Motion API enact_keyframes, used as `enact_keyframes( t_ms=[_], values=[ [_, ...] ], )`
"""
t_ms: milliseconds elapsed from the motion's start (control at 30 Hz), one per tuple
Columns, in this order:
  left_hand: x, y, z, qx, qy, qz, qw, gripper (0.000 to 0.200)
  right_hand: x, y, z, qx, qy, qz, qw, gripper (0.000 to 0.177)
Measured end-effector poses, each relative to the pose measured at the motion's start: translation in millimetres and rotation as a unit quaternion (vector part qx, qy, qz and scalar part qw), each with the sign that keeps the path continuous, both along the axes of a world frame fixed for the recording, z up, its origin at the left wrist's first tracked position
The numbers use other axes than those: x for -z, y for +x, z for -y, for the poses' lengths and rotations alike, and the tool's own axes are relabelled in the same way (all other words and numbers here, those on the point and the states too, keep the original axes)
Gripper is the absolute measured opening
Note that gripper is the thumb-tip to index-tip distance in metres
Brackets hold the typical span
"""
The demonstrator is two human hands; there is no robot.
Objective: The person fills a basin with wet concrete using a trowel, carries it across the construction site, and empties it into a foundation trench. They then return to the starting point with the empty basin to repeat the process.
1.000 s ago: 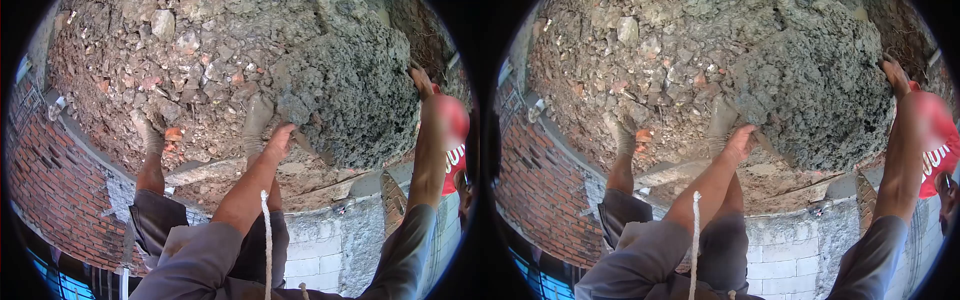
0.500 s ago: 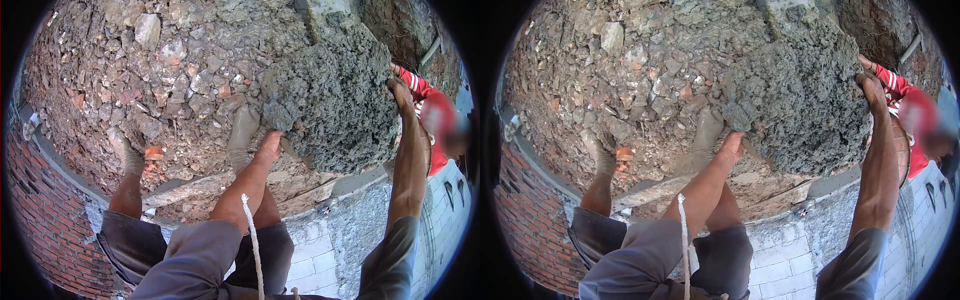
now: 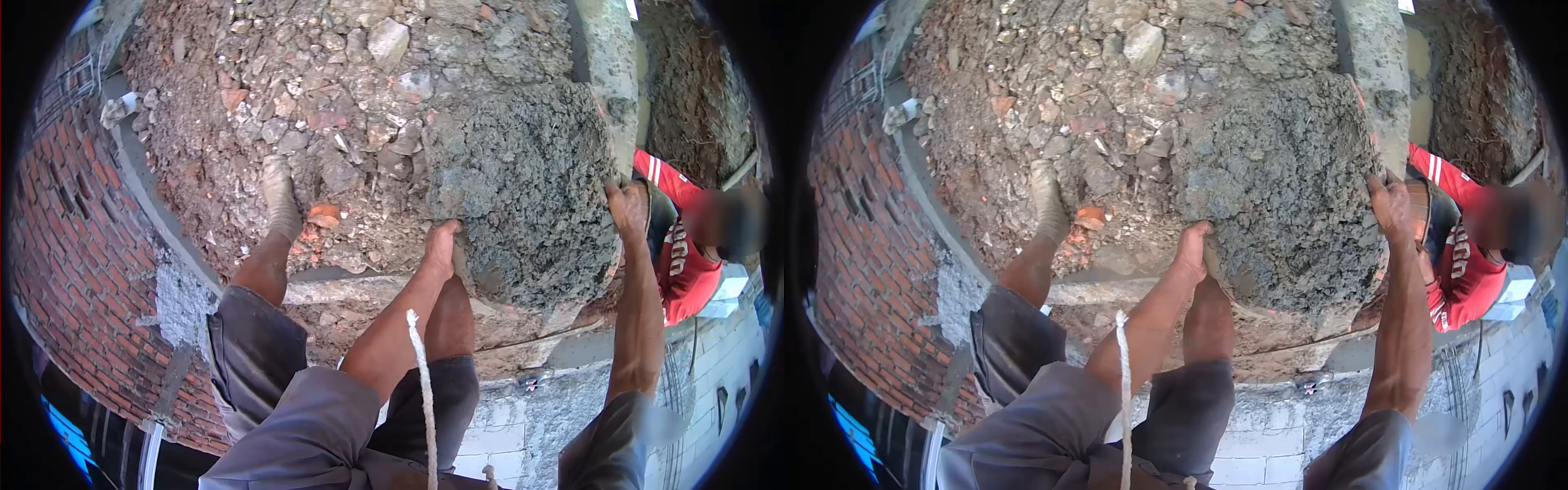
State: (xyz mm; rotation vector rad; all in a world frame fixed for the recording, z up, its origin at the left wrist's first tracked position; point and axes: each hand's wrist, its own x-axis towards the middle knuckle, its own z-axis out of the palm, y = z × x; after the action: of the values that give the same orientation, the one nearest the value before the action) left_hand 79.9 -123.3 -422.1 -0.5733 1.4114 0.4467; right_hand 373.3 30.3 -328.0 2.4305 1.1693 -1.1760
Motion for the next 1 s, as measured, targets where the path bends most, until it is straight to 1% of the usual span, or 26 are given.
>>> enact_keyframes(
  t_ms=[33, 67, 133, 167, 200, 233, 267, 333, 367, 400, 433, 500, 533, 600, 667, 700, 767, 800, 867, 900, 933, 967, 1000],
  values=[
    [4, -23, 4, -0.016, -0.001, -0.039, 0.999, 0.018, 2, -27, -13, 0.002, 0.026, -0.043, 0.999, 0.049],
    [-9, -39, -5, -0.058, 0.033, -0.09, 0.994, 0.024, 17, -48, -30, -0.026, 0.057, -0.084, 0.994, 0.049],
    [-22, -90, -23, -0.097, 0.054, -0.074, 0.991, 0.029, 40, -85, -45, -0.079, 0.09, -0.153, 0.981, 0.048],
    [-34, -113, -26, -0.119, 0.054, -0.062, 0.989, 0.031, 49, -107, -62, -0.122, 0.075, -0.138, 0.98, 0.048],
    [-38, -128, -36, -0.125, 0.07, -0.049, 0.988, 0.037, 64, -126, -76, -0.153, 0.087, -0.122, 0.977, 0.049],
    [-37, -143, -48, -0.135, 0.049, -0.084, 0.986, 0.037, 74, -152, -95, -0.181, 0.111, -0.104, 0.972, 0.049],
    [-38, -151, -52, -0.148, 0.023, -0.113, 0.982, 0.037, 74, -174, -106, -0.196, 0.103, -0.074, 0.972, 0.049],
    [-18, -163, -47, -0.173, 0.018, -0.136, 0.975, 0.038, 58, -218, -128, -0.231, 0.097, 0.001, 0.968, 0.049],
    [-12, -170, -37, -0.172, 0.016, -0.15, 0.974, 0.039, 53, -245, -134, -0.27, 0.049, 0.004, 0.962, 0.048],
    [-6, -178, -27, -0.171, 0.014, -0.163, 0.972, 0.04, 55, -254, -144, -0.312, -0.002, 0.02, 0.95, 0.048],
    [1, -186, -17, -0.169, 0.012, -0.177, 0.969, 0.04, 54, -260, -148, -0.311, 0.016, 0.013, 0.95, 0.048],
    [-3, -174, -19, -0.109, 0.031, -0.244, 0.963, 0.037, 59, -247, -146, -0.293, 0.053, 0.002, 0.955, 0.048],
    [-20, -172, -34, -0.056, 0.044, -0.3, 0.951, 0.034, 66, -241, -143, -0.275, 0.074, -0.009, 0.959, 0.049],
    [-14, -177, -17, -0.084, 0.009, -0.214, 0.973, 0.028, 80, -229, -137, -0.27, 0.062, 0.002, 0.961, 0.05],
    [-7, -169, -7, -0.094, 0.062, -0.233, 0.966, 0.028, 100, -209, -131, -0.265, 0.095, -0.02, 0.959, 0.049],
    [-14, -170, -16, -0.078, 0.047, -0.225, 0.97, 0.028, 100, -209, -132, -0.246, 0.103, -0.015, 0.964, 0.048],
    [20, -158, 17, -0.111, 0.095, -0.235, 0.961, 0.029, 98, -213, -132, -0.211, 0.11, -0.003, 0.971, 0.047],
    [20, -163, 16, -0.124, 0.086, -0.213, 0.965, 0.029, 104, -212, -132, -0.194, 0.111, -0.014, 0.975, 0.046],
    [6, -173, 12, -0.151, 0.06, -0.163, 0.973, 0.031, 92, -232, -133, -0.176, 0.068, -0.024, 0.982, 0.046],
    [2, -177, 13, -0.13, 0.019, -0.144, 0.981, 0.033, 80, -241, -137, -0.171, 0.048, -0.026, 0.984, 0.046],
    [5, -183, 6, -0.11, -0.011, -0.123, 0.986, 0.035, 77, -251, -133, -0.211, 0.044, 0.035, 0.976, 0.045],
    [9, -190, -7, -0.091, -0.032, -0.102, 0.99, 0.037, 64, -258, -126, -0.215, 0.047, -0.006, 0.976, 0.046],
    [13, -192, -4, -0.133, -0.052, -0.078, 0.987, 0.042, 76, -248, -110, -0.251, 0.135, -0.041, 0.958, 0.048]
  ],
)
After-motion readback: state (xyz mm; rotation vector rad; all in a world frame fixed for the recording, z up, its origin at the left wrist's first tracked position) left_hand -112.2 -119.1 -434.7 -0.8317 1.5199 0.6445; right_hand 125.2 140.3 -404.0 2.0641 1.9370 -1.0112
